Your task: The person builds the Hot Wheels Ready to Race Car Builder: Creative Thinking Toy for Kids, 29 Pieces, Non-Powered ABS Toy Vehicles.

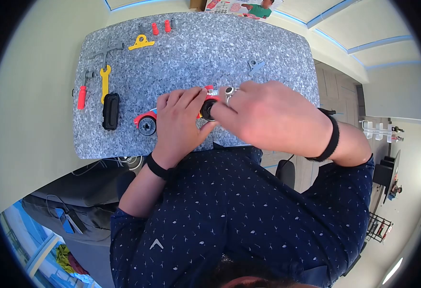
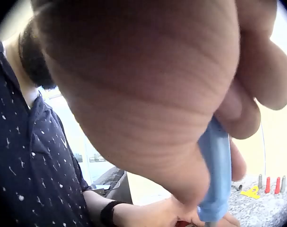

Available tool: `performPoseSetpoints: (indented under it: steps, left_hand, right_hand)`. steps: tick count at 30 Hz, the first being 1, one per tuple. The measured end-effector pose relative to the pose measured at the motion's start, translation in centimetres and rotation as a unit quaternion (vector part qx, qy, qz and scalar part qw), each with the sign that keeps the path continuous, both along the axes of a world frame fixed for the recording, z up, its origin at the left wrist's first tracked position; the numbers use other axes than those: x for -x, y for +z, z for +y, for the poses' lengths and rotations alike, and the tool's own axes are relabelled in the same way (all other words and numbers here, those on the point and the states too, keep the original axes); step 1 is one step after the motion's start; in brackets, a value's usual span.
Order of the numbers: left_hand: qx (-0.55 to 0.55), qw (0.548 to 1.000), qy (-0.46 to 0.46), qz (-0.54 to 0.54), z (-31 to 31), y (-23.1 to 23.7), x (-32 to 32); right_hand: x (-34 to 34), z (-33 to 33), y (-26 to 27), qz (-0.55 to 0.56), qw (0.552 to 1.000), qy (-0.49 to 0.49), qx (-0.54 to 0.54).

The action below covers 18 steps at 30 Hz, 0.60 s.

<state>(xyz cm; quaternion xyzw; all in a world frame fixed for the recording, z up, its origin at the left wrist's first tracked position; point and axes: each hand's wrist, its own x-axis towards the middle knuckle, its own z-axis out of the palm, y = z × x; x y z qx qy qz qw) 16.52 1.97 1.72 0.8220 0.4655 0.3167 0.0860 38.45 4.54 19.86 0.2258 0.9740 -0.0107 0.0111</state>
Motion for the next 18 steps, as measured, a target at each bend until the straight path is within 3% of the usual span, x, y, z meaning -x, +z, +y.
performPoseSetpoints:
  steps: [2, 4, 8, 12, 14, 17, 18]
  left_hand:
    - [0.001, 1.0, -0.003, -0.006, -0.09, 0.46, 0.02]
    - [0.007, 1.0, -0.003, -0.011, -0.15, 0.72, 0.09]
    - [0.004, 1.0, -0.001, -0.004, -0.14, 0.46, 0.01]
    - [0.004, 1.0, 0.004, -0.009, -0.08, 0.63, -0.04]
    - [-0.002, 1.0, 0.014, -0.013, 0.0, 0.27, -0.32]
    - [0.005, 1.0, 0.01, -0.02, -0.14, 1.06, -0.3]
    - [0.007, 1.0, 0.005, -0.012, -0.12, 0.93, -0.19]
  right_hand:
    - [-0.08, 0.5, -0.34, -0.003, 0.999, -0.027, 0.027]
    - [0.0, 0.47, -0.76, 0.04, 0.999, -0.015, -0.019]
    - [0.11, -0.33, -0.29, -0.03, 0.996, -0.004, -0.08]
    - [0.05, 0.2, -0.95, 0.033, 0.997, -0.003, -0.073]
    - [-0.11, -0.29, -0.17, 0.001, 0.998, 0.032, -0.062]
    - [0.1, 0.02, -0.62, -0.007, 0.999, -0.043, -0.024]
    - [0.06, -0.03, -0.59, 0.008, 0.999, -0.024, -0.044]
